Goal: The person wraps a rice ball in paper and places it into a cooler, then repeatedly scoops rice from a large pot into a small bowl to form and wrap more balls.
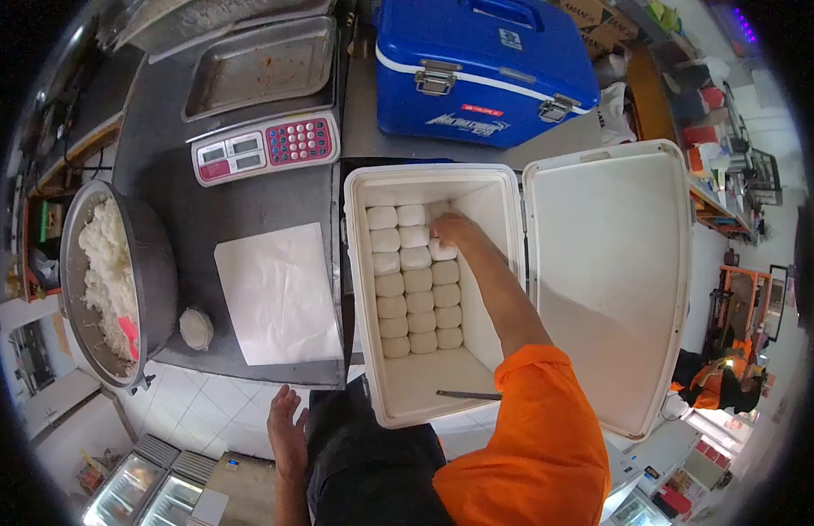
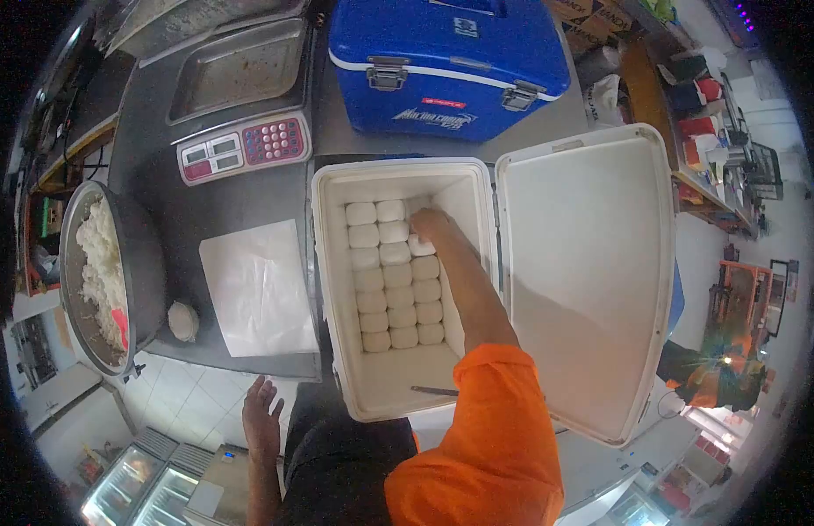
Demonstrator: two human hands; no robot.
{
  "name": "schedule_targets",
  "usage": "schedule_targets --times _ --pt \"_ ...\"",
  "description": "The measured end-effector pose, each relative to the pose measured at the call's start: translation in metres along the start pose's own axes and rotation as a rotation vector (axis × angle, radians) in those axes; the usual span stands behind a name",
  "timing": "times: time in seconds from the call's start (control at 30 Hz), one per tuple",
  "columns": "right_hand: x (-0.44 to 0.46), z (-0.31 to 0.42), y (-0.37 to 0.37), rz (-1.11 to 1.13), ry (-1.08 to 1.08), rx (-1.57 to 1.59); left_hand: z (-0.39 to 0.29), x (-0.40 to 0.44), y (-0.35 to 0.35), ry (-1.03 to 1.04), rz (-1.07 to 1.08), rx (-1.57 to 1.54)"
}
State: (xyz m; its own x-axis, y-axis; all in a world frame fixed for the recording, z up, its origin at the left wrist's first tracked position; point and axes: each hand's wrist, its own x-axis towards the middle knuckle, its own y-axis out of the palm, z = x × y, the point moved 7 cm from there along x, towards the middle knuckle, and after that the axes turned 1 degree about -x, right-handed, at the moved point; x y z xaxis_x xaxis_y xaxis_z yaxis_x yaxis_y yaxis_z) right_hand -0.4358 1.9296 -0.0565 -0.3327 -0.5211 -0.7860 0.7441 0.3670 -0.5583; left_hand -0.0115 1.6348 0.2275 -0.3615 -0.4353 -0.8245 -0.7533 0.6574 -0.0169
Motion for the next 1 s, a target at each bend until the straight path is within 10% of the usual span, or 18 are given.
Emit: schedule_targets --times 0.23,0.43,0.63,1.0 --pt "0.001 0.001 -0.005 0.063 0.065 -0.110 -0.003 0.006 -0.003 0.031 0.032 -0.022" --pt "-0.138 0.057 -0.099 -1.083 0.035 0.282 -0.034 0.034 -0.062 0.305 -0.137 0.038" --pt "-0.244 0.231 -0.121 -1.130 0.046 0.903 -0.105 0.099 -0.100 0.945 -0.698 0.678" --pt "-0.098 0.484 -0.020 -0.604 -0.069 1.651 -0.149 0.162 -0.115 0.855 -0.383 0.624"
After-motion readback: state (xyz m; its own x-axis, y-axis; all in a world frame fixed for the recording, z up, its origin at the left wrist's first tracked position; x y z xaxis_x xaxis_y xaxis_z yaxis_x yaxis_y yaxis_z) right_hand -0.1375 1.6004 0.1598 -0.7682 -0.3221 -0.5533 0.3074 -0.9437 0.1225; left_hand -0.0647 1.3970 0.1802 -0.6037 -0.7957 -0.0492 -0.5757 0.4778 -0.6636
